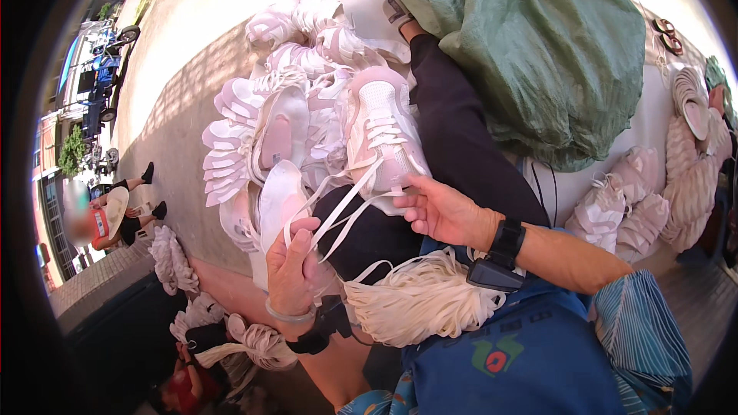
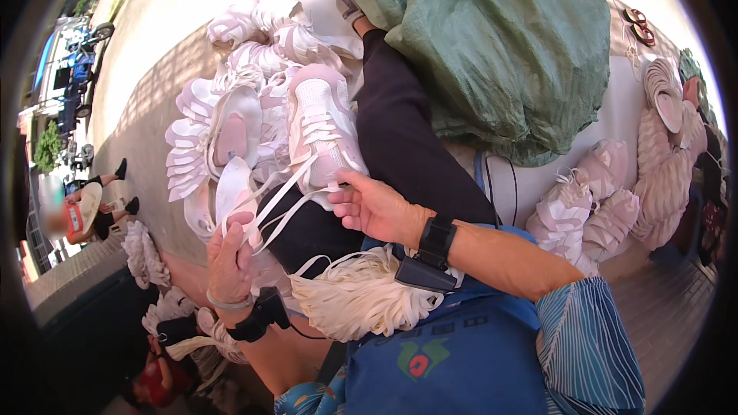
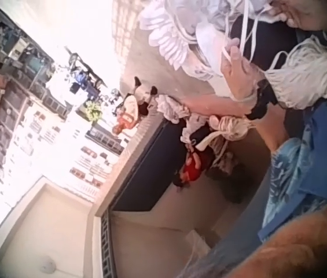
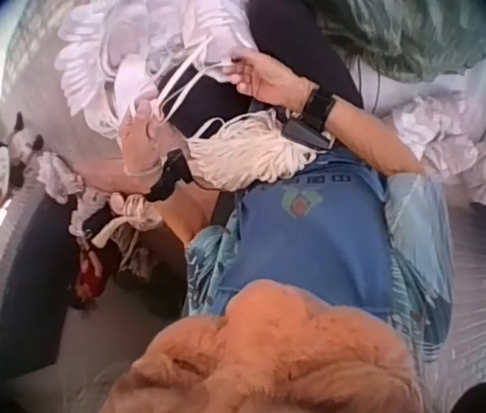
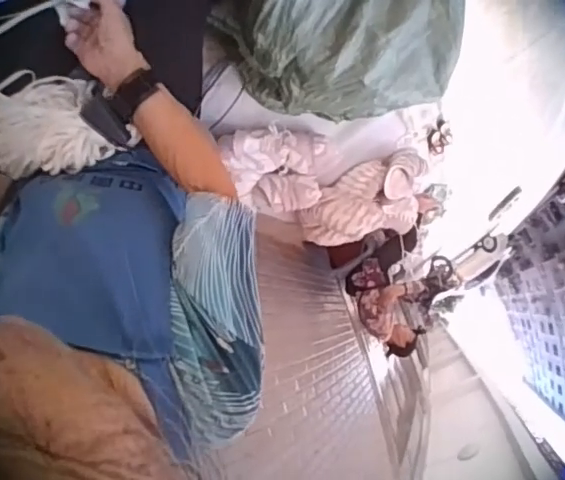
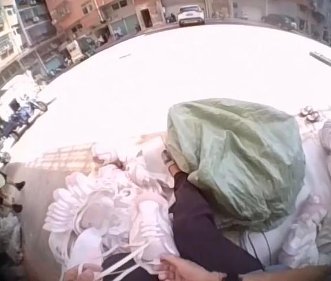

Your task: The recorder is threading laces into white sneakers.

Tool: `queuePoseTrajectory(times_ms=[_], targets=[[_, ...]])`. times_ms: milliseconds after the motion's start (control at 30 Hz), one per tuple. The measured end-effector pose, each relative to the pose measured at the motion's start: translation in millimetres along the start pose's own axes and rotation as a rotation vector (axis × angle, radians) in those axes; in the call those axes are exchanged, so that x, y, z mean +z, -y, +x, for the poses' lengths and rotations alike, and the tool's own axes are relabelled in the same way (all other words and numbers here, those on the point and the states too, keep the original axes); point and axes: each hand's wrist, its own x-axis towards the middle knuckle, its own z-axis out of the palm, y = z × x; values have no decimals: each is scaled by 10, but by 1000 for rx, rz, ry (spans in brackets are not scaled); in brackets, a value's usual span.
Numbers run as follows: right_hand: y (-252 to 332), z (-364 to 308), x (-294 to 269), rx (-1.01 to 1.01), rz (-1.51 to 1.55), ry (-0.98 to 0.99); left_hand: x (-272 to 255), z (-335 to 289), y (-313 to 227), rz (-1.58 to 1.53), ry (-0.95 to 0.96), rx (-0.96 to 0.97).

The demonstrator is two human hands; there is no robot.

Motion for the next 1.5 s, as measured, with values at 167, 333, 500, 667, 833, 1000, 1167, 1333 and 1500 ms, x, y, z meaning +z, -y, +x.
queuePoseTrajectory(times_ms=[167, 333, 500, 667, 833, 1000, 1167, 1333, 1500], targets=[[6, 83, -80, 69, 86, 181, -250, -232, 86, -10, -95, 19], [5, 59, 92, 38, -51, 18, -310, -130, 313, 427, -161, -19], [27, 3, -117, 49, -39, 143, -637, -204, 206, 559, -314, -26], [20, 39, -75, 39, 113, 162, -1265, -478, 219, 517, -566, 41], [-4, 62, 9, -89, 131, 50, -798, -222, 253, 372, -556, 238], [-19, 92, -50, -55, 154, 165, 478, 301, 78, 329, -180, 330], [-25, 82, -23, -21, 170, 152, 839, 681, 186, 781, -138, 465], [17, 40, -39, -1, 152, 145, 860, 876, 226, 975, -123, 501], [26, 56, -86, 9, 158, 164, 877, 947, 75, 1064, -72, 389]])
